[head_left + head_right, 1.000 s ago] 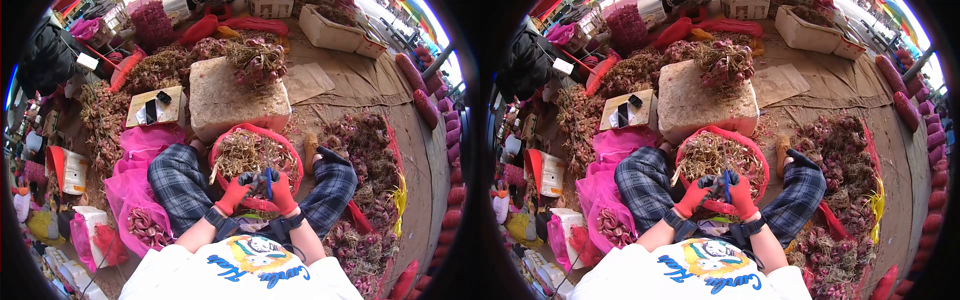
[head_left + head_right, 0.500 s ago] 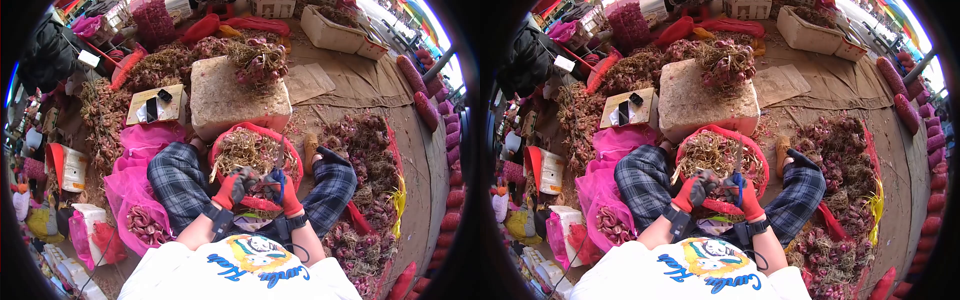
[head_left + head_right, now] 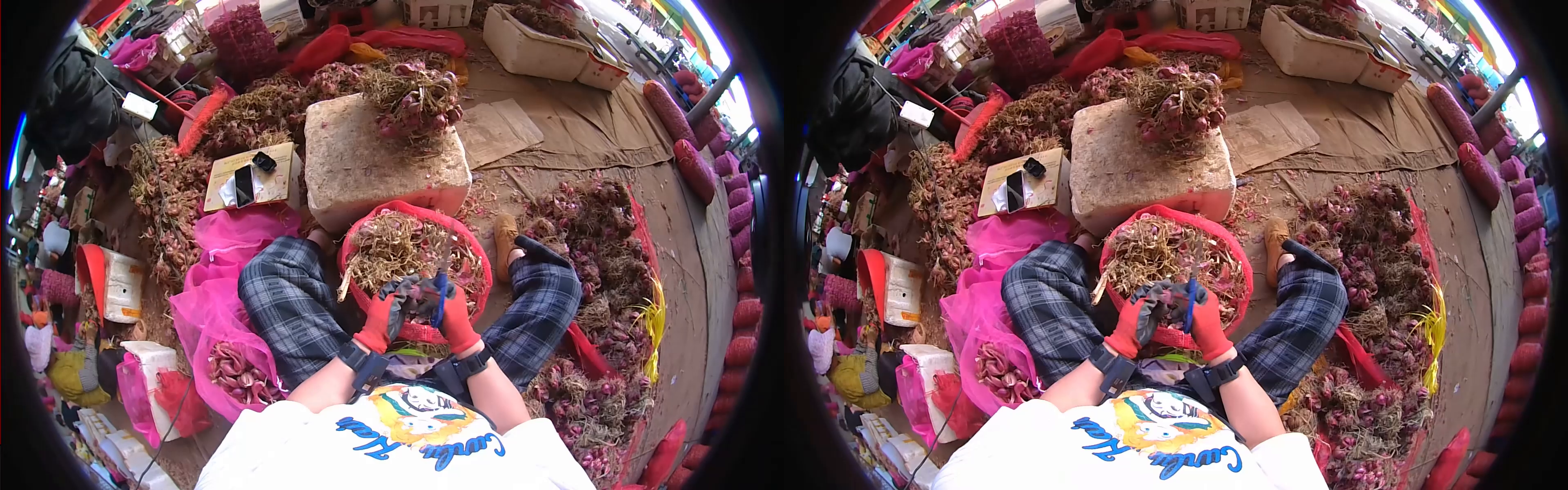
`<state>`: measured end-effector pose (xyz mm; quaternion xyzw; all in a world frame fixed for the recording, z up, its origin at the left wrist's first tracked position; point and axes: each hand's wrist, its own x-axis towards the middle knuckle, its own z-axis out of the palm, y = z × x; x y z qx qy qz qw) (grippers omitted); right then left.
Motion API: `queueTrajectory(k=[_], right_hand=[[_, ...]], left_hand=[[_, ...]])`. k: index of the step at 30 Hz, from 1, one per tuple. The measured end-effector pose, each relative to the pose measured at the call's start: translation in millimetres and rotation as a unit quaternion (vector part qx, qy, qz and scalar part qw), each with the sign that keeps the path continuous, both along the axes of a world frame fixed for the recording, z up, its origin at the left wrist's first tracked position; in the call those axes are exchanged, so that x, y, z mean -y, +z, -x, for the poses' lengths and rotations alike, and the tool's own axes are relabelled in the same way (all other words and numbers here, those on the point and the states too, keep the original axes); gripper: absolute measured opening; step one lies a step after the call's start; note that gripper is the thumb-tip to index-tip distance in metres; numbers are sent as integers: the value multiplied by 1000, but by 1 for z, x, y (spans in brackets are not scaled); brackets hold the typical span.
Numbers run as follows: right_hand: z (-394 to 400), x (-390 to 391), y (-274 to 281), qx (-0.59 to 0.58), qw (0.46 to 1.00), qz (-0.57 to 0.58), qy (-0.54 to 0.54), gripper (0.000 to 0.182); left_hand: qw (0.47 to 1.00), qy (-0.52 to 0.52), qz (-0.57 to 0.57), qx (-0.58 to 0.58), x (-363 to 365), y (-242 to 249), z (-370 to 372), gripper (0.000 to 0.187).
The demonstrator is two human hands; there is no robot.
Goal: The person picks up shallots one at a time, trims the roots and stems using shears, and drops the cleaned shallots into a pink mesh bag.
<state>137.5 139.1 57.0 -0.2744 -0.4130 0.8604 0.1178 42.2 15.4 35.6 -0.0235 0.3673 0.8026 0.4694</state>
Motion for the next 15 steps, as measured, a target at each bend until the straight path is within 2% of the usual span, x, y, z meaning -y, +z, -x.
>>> queueTrajectory(k=[1, 3, 4, 6, 9, 12, 13, 15], right_hand=[[0, -3, -1, 13, 1000, 24, -15, 28], [1, -7, -5, 40, 996, 70, -46, 26], [2, -7, -7, 43, 998, 1, -52, 24], [5, -4, -6, 49, 987, -138, -66, 20], [8, 5, 8, 69, 934, -349, -28, 19], [15, -1, 13, -11, 789, -614, -15, 24], [15, -2, 12, -12, 772, -635, 2, 19], [15, 0, 9, 1, 822, -569, -9, 19]], left_hand=[[996, -4, -84, 5, 1, 2, 0, 26], [999, 35, 18, -20, -3, 1, -2, 25], [996, 55, 69, -33, -4, 1, -3, 24], [994, 70, 72, -53, 0, -3, -1, 23], [992, 53, 100, -54, 1, -14, 0, 20], [994, 39, 88, -48, 8, -31, 1, 18], [995, 39, 75, -48, 10, -37, 2, 18], [988, 20, 134, -76, 6, -11, 0, 17]])
